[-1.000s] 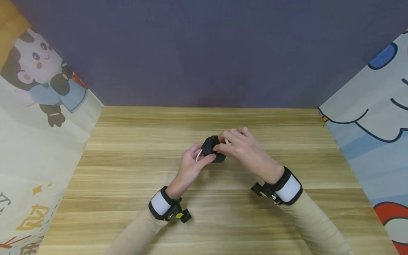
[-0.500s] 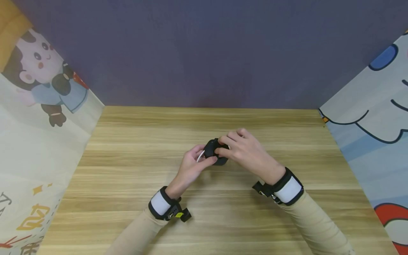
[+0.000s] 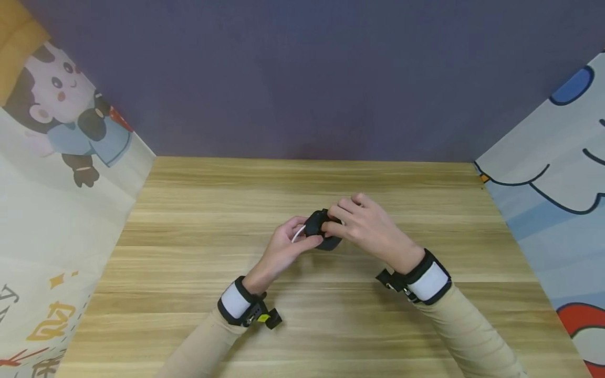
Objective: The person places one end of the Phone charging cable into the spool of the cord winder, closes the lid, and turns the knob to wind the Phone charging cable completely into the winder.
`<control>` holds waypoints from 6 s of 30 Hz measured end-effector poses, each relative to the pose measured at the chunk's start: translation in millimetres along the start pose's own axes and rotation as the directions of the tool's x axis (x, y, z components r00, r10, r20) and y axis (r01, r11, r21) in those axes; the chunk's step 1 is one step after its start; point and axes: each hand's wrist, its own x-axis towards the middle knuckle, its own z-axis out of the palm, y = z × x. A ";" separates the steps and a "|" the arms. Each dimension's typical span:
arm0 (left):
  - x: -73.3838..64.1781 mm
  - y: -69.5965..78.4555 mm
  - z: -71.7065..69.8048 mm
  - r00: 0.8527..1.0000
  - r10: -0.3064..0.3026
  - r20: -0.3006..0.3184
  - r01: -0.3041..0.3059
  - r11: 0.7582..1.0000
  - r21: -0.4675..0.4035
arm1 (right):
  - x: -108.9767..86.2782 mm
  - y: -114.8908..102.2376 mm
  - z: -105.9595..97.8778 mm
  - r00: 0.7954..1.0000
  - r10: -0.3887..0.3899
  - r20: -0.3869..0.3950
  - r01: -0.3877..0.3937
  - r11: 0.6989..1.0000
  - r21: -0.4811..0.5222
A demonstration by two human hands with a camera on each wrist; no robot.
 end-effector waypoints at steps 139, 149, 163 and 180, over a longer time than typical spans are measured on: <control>1.3 -13.2 27.8 0.933 0.115 -0.341 -0.191 0.961 -0.200 | 14.6 -48.3 20.7 0.760 0.642 -0.101 -0.559 0.725 0.403; 1.3 -12.3 18.8 0.931 0.085 -0.356 -0.160 0.969 -0.188 | -5.8 -37.0 28.1 0.856 0.516 0.030 -0.474 0.760 0.444; 0.6 -18.7 9.8 0.967 0.036 -0.253 -0.085 0.979 -0.184 | -19.3 -34.3 43.1 0.860 0.485 0.158 -0.498 0.731 0.467; 5.5 -26.6 10.0 0.969 -0.121 -0.214 0.078 0.977 -0.200 | -31.8 -39.4 65.7 0.802 0.540 0.256 -0.597 0.701 0.390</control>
